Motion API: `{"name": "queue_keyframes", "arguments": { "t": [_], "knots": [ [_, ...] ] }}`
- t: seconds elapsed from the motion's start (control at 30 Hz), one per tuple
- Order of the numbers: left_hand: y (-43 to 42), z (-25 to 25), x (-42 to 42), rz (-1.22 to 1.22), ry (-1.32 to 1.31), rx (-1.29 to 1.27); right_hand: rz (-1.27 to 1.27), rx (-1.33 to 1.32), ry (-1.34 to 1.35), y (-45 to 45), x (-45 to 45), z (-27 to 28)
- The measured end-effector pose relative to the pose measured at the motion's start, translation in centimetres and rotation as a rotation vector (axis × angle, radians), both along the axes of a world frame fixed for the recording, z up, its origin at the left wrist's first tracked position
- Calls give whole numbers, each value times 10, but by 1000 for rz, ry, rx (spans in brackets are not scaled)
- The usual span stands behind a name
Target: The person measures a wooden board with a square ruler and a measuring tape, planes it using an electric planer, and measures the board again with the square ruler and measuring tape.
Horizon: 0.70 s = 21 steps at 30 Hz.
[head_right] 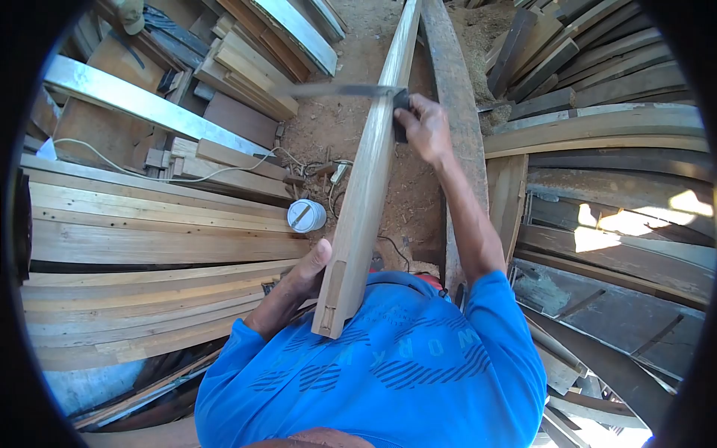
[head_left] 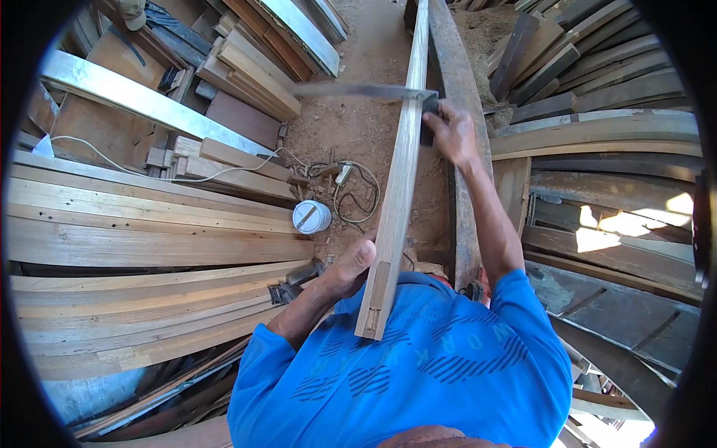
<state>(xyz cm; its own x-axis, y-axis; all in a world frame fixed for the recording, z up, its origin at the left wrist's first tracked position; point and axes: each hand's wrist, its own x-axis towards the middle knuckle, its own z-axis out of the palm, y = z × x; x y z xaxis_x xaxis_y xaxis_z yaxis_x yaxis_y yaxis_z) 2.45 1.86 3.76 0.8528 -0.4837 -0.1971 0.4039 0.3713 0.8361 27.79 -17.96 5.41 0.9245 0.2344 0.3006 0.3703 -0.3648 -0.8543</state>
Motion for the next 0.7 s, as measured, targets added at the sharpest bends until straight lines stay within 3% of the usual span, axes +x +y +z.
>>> {"name": "queue_keyframes", "arguments": {
  "t": [0.07, 0.2, 0.3, 0.43, 0.7],
  "knots": [
    [1, 23, 4, -1, -3, -80, 38, 69, 22, 0, -44, 19],
    [5, 58, 21, -31, -104, -7, 140, 195, -22, -7, -83, 56],
    [-7, 96, 26, 45, -101, 42, 103, 96, -100, -14, -84, 93],
    [-21, 130, 30, 86, -76, -63, 147, 152, -93, -24, -71, 112],
    [-14, 118, 48, -79, -61, -203, 110, 121, -117, -31, -70, 123]
  ]
}}
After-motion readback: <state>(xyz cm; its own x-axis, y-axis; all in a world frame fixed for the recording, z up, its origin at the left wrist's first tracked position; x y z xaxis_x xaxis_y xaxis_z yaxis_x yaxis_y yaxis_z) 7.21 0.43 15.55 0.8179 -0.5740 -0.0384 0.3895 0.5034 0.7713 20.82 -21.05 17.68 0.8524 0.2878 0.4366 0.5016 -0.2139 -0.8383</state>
